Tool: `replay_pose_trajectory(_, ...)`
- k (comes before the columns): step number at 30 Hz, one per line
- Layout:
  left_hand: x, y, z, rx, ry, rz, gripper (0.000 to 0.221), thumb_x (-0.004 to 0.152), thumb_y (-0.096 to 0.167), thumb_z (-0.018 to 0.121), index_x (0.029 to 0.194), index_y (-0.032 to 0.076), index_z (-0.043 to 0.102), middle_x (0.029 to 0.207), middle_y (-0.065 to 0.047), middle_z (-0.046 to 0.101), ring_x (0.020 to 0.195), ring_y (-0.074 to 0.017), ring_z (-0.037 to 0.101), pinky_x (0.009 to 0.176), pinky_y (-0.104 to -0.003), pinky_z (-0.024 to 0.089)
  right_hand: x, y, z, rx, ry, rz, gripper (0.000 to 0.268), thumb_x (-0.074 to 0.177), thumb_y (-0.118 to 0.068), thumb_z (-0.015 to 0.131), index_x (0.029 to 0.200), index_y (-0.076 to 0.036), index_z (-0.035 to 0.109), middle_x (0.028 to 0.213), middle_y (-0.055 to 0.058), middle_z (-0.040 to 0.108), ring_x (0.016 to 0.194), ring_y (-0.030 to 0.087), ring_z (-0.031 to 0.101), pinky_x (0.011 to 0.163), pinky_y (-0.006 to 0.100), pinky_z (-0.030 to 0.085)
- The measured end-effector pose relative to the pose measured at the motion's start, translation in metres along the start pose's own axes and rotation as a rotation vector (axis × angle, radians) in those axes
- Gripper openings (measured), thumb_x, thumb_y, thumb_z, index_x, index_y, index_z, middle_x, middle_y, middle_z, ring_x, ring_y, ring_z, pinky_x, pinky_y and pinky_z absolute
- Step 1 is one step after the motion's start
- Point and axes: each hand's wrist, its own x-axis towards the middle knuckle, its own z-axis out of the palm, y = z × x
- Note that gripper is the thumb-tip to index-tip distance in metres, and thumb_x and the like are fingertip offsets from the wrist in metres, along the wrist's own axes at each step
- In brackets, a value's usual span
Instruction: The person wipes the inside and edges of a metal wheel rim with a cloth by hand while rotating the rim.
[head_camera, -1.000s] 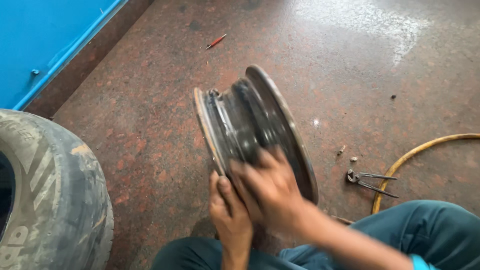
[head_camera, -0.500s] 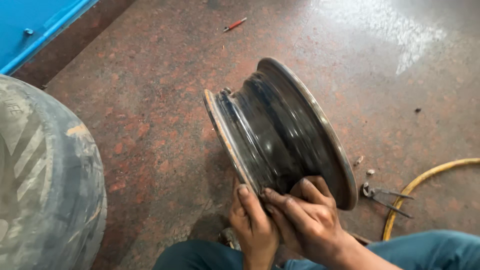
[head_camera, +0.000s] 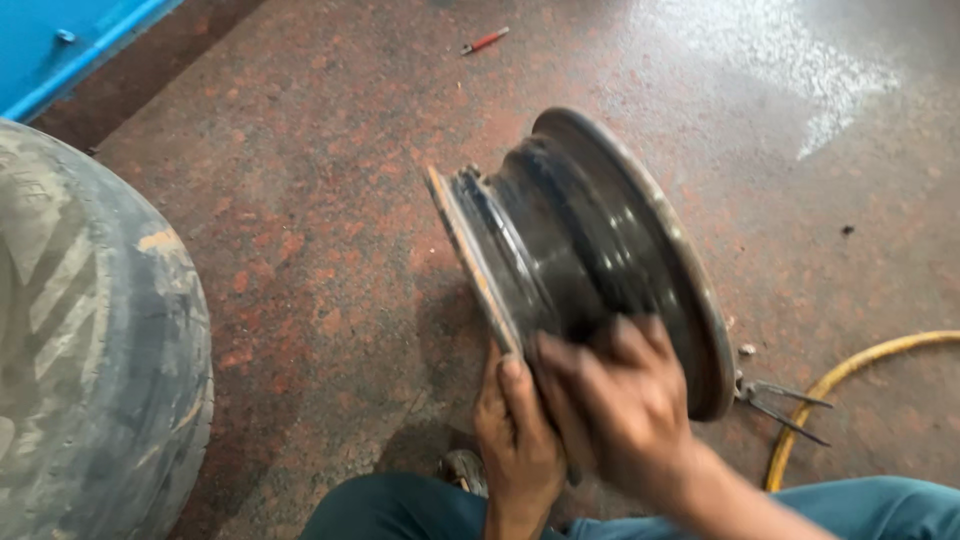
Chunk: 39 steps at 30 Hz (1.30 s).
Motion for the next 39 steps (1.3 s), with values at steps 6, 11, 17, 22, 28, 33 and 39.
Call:
replay_pose_trajectory(6, 0.007, 0.021, -0.001, 0.01, -0.004, 0.112, 0.048, 0.111, 0.025, 0.035, 0.145, -0.005, 0.051, 0.116, -0.016, 0.074, 0.102, -0.0216, 0.073, 0.083, -0.034, 0.058, 0.059, 0.035, 0.031, -0.111, -0.087, 0.036, 0.023, 0.094, -0.02, 0.07, 0.108, -0.002, 0.068, 0.082, 0.018, 0.07, 0.096, 0.041, 0.064, 0.094, 0.053, 0.045)
replay_pose_trajectory(11, 0.008, 0.002, -0.004, -0.069, -0.012, 0.022, 0.043, 0.112, 0.028, 0.036, 0.126, -0.003, 0.063, 0.098, -0.014, 0.074, 0.088, -0.0192, 0.071, 0.072, -0.031, 0.057, -0.01, 0.003, 0.001, 0.018, -0.044, -0.011, 0.026, 0.095, -0.017, 0.071, 0.118, -0.003, 0.071, 0.077, 0.011, 0.075, 0.076, 0.024, 0.062, 0.088, 0.044, 0.044)
replay_pose_trajectory(17, 0.012, 0.011, -0.008, -0.087, -0.04, -0.091, 0.049, 0.107, 0.031, 0.035, 0.142, 0.003, 0.055, 0.084, -0.011, 0.07, 0.069, -0.0154, 0.067, 0.058, -0.03, 0.054, 0.091, 0.051, 0.051, -0.071, -0.164, 0.102, 0.022, 0.096, -0.018, 0.069, 0.106, 0.002, 0.068, 0.08, 0.021, 0.068, 0.09, 0.038, 0.064, 0.09, 0.058, 0.047)
replay_pose_trajectory(22, 0.014, 0.008, -0.011, -0.048, -0.046, -0.074, 0.051, 0.113, 0.032, 0.035, 0.136, -0.001, 0.066, 0.075, -0.013, 0.066, 0.064, -0.0176, 0.065, 0.055, -0.031, 0.05, 0.037, 0.015, 0.026, 0.029, -0.023, 0.053, 0.016, 0.098, -0.012, 0.064, 0.108, 0.0, 0.066, 0.092, 0.02, 0.071, 0.091, 0.032, 0.064, 0.087, 0.057, 0.048)
replay_pose_trajectory(28, 0.0, 0.004, 0.006, 0.062, 0.051, 0.133, 0.049, 0.114, 0.029, 0.031, 0.131, -0.008, 0.059, 0.105, -0.02, 0.073, 0.093, -0.0274, 0.073, 0.076, -0.034, 0.057, 0.04, 0.025, 0.026, -0.134, -0.051, -0.004, 0.032, 0.099, -0.021, 0.065, 0.116, 0.006, 0.065, 0.078, 0.018, 0.067, 0.087, 0.034, 0.063, 0.087, 0.054, 0.048)
replay_pose_trajectory(33, -0.057, -0.026, 0.03, 0.194, 0.254, 0.216, 0.049, 0.111, 0.024, 0.037, 0.135, -0.017, 0.051, 0.101, -0.026, 0.075, 0.087, -0.0342, 0.08, 0.067, -0.038, 0.062, 0.138, 0.058, 0.054, -0.042, -0.409, 0.205, 0.026, 0.096, -0.028, 0.062, 0.098, -0.003, 0.069, 0.079, 0.02, 0.068, 0.084, 0.037, 0.063, 0.081, 0.052, 0.048)
replay_pose_trajectory(39, -0.047, -0.022, 0.015, 0.436, 0.114, 0.044, 0.043, 0.104, 0.027, 0.043, 0.116, -0.011, 0.059, 0.053, -0.019, 0.057, 0.044, -0.0324, 0.06, 0.043, -0.045, 0.041, 0.119, 0.052, 0.035, 0.006, -0.284, 0.153, 0.021, 0.096, -0.02, 0.064, 0.103, -0.001, 0.068, 0.091, 0.023, 0.065, 0.084, 0.038, 0.061, 0.074, 0.05, 0.048)
